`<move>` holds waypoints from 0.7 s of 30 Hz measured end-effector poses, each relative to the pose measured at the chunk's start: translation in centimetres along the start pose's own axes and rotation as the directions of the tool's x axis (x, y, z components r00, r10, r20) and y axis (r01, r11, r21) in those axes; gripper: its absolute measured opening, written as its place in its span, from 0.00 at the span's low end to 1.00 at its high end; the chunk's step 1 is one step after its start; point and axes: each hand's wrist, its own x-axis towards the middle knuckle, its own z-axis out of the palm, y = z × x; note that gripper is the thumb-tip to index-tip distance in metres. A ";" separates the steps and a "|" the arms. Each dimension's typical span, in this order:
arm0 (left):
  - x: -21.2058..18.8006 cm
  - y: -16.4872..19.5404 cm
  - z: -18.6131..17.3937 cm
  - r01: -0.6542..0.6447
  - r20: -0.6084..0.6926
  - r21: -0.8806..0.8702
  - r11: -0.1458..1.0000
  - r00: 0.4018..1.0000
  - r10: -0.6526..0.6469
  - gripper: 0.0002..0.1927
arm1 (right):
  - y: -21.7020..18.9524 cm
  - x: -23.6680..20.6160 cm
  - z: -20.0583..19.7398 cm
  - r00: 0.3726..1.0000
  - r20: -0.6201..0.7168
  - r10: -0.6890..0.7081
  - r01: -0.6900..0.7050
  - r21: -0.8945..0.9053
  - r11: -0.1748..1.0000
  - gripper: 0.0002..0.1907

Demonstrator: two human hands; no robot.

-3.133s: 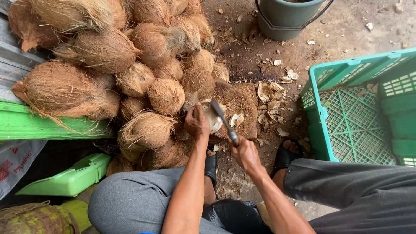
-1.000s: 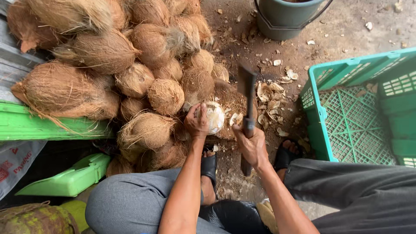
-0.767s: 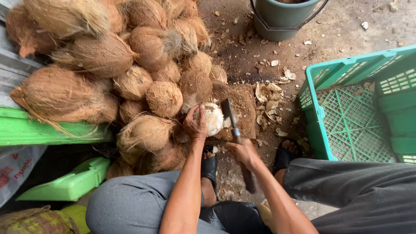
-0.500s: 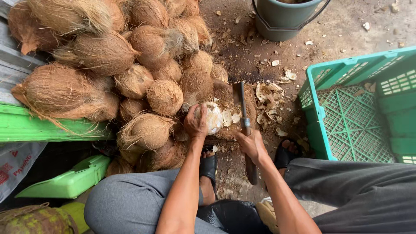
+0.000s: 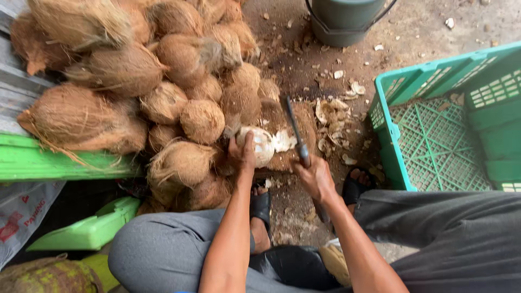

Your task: The person sits on a low stool and uses a machete to chop the outer husk off coconuts, rotating each coconut between strikes. Peeled coconuts are placed into a green plastic crate, and husk pieces fall onto the ground.

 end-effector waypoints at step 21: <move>0.9 -1.8 3.0 0.201 -0.039 0.038 0.979 0.979 -0.200 0.35 | 6.3 2.2 3.0 0.870 0.183 0.458 -0.468 0.013 0.883 0.20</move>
